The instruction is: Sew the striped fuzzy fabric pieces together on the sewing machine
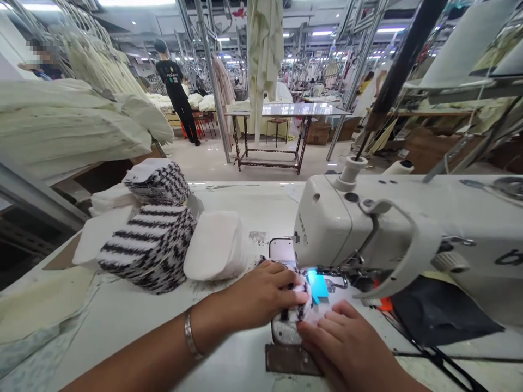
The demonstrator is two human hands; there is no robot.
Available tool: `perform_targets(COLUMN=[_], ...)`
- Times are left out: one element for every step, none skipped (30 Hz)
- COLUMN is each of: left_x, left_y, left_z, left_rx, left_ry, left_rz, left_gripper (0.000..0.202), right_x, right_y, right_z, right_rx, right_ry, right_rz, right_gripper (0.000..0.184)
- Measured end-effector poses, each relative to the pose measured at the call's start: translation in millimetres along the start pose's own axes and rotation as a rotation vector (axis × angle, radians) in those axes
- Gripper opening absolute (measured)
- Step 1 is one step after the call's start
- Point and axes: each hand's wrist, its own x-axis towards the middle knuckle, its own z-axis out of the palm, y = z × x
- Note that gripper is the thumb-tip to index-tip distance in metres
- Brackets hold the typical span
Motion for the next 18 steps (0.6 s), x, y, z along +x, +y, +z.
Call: perform_targets(left_x=[-0.1, -0.3, -0.4, -0.6, -0.8, -1.2, -1.6, -2.1, -2.5, -2.8, -3.0, -3.0, -2.8, -2.6, -2.2, -1.9, -1.5, -1.1], left_y=[-0.7, -1.4, -2.0, -2.3, -2.4, -2.3, -1.9, -1.3, -0.6, 0.3, 1.2, 2.3, 3.5, 4.9, 6.4, 8.0, 9.7, 11.4], left_z=[0.6, 1.0, 1.4, 1.7, 2.0, 2.5, 3.2, 4.1, 5.2, 6.4, 7.8, 9.5, 11.3, 13.3, 15.5, 17.9, 20.3, 22.7], left_rx=[-0.01, -0.019, -0.027, -0.031, -0.034, -0.037, -0.037, -0.036, -0.034, -0.031, -0.025, -0.017, -0.01, -0.003, 0.003, 0.008, 0.015, 0.022], left_ry=[-0.002, -0.003, -0.003, 0.002, 0.01, 0.016, 0.02, 0.017, 0.014, 0.01, 0.009, 0.015, 0.027, 0.044, 0.065, 0.084, 0.104, 0.119], left_rz=[0.001, 0.005, 0.012, 0.016, 0.015, 0.009, -0.002, -0.016, -0.029, -0.04, -0.049, -0.06, -0.072, -0.085, -0.102, -0.122, -0.144, -0.164], left_gripper=[0.024, 0.023, 0.023, 0.022, 0.022, 0.022, 0.022, 0.023, 0.023, 0.023, 0.023, 0.023, 0.022, 0.022, 0.022, 0.022, 0.022, 0.021], right_x=[0.1, 0.3, 0.6, 1.2, 1.9, 2.8, 4.0, 5.3, 6.6, 7.9, 9.0, 9.8, 10.2, 10.1, 9.6, 8.7, 7.5, 6.4], right_y=[-0.5, -0.8, -1.0, -1.1, -1.2, -1.2, -1.1, -0.9, -0.7, -0.4, 0.0, 0.5, 1.1, 1.8, 2.8, 4.0, 5.4, 6.9], right_z=[-0.7, -1.2, -1.6, -2.0, -2.5, -3.1, -3.9, -4.7, -5.6, -6.4, -7.1, -7.6, -7.9, -8.0, -7.9, -7.6, -7.3, -7.0], right_rx=[0.01, 0.017, 0.021, 0.022, 0.023, 0.024, 0.026, 0.027, 0.027, 0.028, 0.026, 0.023, 0.019, 0.016, 0.012, 0.008, 0.005, 0.002], right_ry=[-0.017, -0.03, -0.036, -0.034, -0.033, -0.031, -0.033, -0.039, -0.054, -0.076, -0.1, -0.126, -0.152, -0.174, -0.187, -0.192, -0.191, -0.188], right_rz=[0.009, 0.014, 0.019, 0.021, 0.027, 0.032, 0.036, 0.04, 0.045, 0.05, 0.056, 0.065, 0.077, 0.089, 0.098, 0.104, 0.107, 0.108], right_gripper=[0.026, 0.026, 0.027, 0.027, 0.028, 0.028, 0.028, 0.029, 0.029, 0.029, 0.029, 0.029, 0.029, 0.029, 0.029, 0.029, 0.029, 0.029])
